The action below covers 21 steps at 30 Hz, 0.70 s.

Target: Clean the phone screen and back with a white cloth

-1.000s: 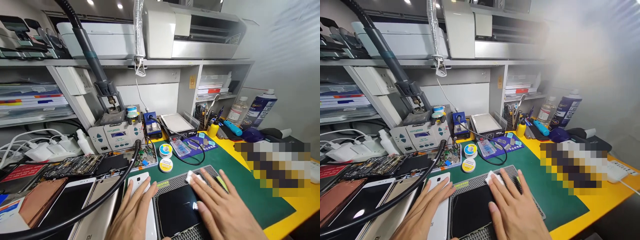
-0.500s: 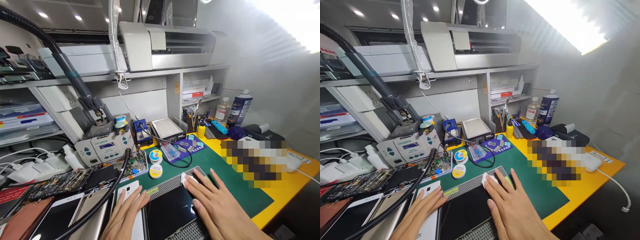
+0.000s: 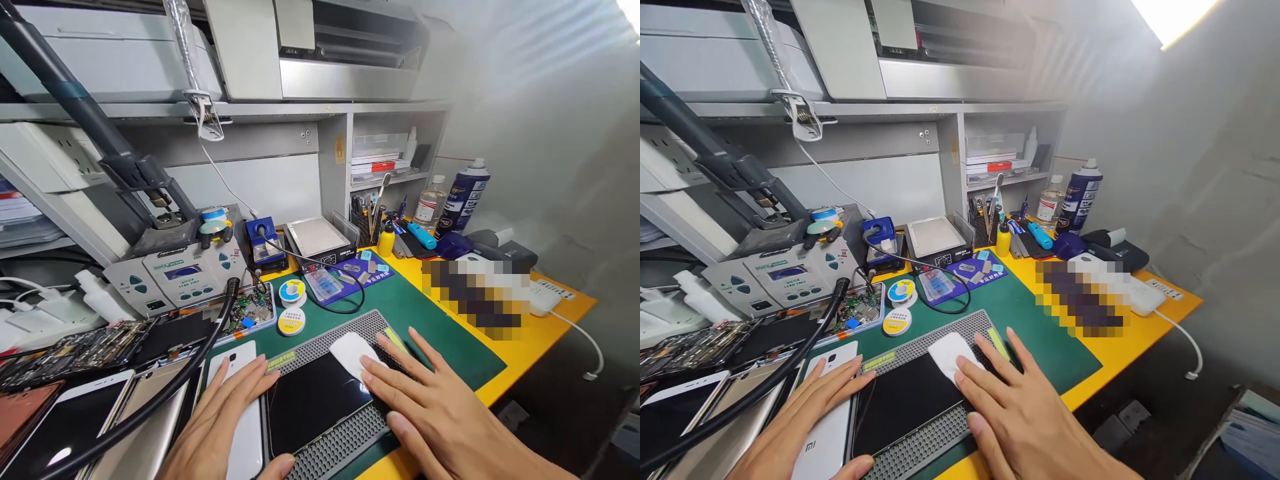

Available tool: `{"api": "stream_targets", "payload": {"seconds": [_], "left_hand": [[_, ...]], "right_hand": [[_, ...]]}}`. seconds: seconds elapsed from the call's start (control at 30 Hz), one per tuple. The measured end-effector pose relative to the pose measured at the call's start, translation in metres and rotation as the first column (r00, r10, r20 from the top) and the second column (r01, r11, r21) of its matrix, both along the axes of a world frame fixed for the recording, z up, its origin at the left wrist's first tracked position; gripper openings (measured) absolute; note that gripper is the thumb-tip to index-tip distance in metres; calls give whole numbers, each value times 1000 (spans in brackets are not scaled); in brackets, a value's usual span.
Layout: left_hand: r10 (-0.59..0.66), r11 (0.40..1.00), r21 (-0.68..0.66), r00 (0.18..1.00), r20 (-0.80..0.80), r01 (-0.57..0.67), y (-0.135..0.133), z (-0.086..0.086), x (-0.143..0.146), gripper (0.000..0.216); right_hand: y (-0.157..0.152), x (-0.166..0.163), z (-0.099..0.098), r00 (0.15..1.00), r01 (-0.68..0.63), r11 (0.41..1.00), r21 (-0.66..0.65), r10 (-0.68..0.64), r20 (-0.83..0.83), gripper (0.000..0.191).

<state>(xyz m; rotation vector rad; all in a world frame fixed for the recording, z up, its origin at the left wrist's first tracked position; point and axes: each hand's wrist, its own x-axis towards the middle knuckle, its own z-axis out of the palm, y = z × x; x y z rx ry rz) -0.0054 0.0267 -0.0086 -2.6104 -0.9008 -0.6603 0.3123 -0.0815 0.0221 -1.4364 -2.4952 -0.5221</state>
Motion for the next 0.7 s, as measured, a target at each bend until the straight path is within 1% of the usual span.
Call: {"api": "stream_targets", "payload": {"seconds": [0.1,0.13,0.2,0.27,0.33,0.37,0.43,0.5,0.57,0.63,0.7], "left_hand": [[6,1000,13,1000,8,-6,-2,5,2,61],[3,1000,18,1000,7,-3,-2,6,2,60],[-7,1000,25,1000,13,6,-3,6,1,61],[-12,1000,16,1000,19,11,-2,4,-1,60],[-17,1000,4,999,31,17,1,1,-4,60],[-25,1000,4,999,39,25,2,-1,-6,60],[-32,999,5,999,40,32,3,-1,-7,60],[-34,999,12,999,42,34,2,0,-5,60],[-34,999,3,999,42,34,0,3,-3,59],[-29,999,-38,998,56,31,-1,5,-1,60],[-18,993,-114,996,87,28,-1,3,0,64]], "right_hand": [[14,-14,3,998,9,996,-86,-14,-59,45],[18,-22,1,997,-6,997,-81,-1,-81,44],[21,-40,-8,991,-62,998,17,63,-117,39],[22,-59,-22,982,-124,977,173,146,-119,34],[21,-70,-35,977,-154,948,277,188,-98,36],[20,-71,-39,977,-161,940,299,195,-88,38],[15,-62,-41,979,-154,943,296,186,-84,38],[6,-43,-34,988,-104,967,230,127,-85,34],[-4,-21,-24,997,-30,989,146,40,-70,41],[-10,-4,-18,997,-16,996,85,23,-76,47],[-13,5,-17,990,-29,999,45,35,-137,50]]}}
